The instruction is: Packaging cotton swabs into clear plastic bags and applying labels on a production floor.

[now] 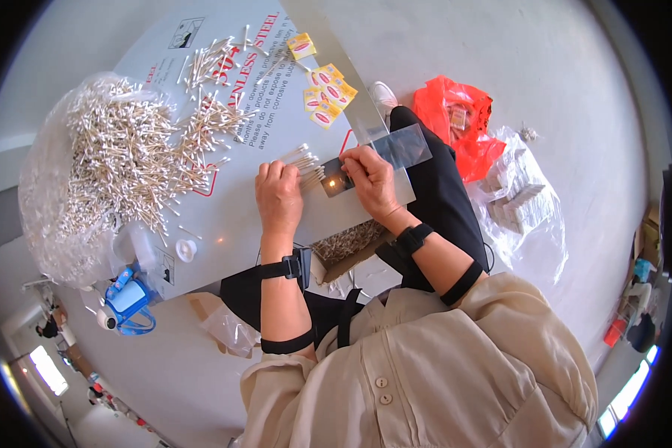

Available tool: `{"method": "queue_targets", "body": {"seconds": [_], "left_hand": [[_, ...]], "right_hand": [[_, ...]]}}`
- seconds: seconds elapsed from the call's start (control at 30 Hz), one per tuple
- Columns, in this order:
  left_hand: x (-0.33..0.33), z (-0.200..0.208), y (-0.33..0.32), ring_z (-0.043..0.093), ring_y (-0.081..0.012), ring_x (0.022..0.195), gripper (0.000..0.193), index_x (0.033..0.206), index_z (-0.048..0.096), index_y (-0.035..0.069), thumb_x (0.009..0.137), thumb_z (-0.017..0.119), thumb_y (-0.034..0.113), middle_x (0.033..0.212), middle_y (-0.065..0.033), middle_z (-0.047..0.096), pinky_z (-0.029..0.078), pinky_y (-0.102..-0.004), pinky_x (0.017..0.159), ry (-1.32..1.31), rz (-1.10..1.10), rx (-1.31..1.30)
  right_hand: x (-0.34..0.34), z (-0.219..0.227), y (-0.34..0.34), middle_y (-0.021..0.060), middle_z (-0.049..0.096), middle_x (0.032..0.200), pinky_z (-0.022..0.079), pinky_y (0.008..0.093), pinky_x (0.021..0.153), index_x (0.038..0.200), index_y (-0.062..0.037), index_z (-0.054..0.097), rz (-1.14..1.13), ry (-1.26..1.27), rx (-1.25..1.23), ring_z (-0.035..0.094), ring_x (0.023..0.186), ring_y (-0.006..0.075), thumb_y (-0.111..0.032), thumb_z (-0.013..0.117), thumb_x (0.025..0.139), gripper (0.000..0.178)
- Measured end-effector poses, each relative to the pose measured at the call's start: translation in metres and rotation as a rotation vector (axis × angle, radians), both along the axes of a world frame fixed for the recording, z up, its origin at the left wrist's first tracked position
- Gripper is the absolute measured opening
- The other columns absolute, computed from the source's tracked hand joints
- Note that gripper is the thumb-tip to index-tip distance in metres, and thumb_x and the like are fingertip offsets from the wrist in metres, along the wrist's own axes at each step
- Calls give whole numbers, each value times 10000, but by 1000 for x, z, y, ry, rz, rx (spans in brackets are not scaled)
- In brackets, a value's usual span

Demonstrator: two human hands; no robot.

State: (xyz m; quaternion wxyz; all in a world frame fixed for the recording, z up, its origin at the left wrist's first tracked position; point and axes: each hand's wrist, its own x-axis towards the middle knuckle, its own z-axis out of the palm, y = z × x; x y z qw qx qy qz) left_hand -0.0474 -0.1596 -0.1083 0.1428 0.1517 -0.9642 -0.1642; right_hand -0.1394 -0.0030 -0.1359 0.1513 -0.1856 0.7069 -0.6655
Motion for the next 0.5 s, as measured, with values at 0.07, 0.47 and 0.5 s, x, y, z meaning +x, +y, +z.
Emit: {"method": "queue_targets", "body": {"seconds": [0.07, 0.47, 0.5], "left_hand": [[1, 3, 0, 541, -279, 863, 179, 814, 614, 54, 692, 708, -38, 842, -71, 570, 462, -368, 766, -11, -2, 1], [28, 19, 10, 487, -117, 809, 123, 856, 565, 33, 832, 684, 10, 885, -22, 556, 429, -245, 772, 213, 101, 584], [29, 19, 9, 487, -117, 809, 123, 856, 565, 33, 832, 684, 10, 885, -22, 556, 429, -245, 772, 210, 98, 580]], "right_hand": [[1, 1, 6, 126, 597, 829, 493, 322, 653, 950, -7, 618, 12, 78, 18, 635, 746, 255, -18, 606, 899, 53], [-4, -2, 13, 134, 596, 881, 500, 365, 698, 939, -22, 595, 88, 216, -38, 619, 821, 325, -7, 606, 881, 61], [-4, -1, 12, 134, 596, 882, 500, 366, 699, 940, -22, 593, 95, 215, -44, 618, 822, 327, -7, 604, 883, 59]]}}
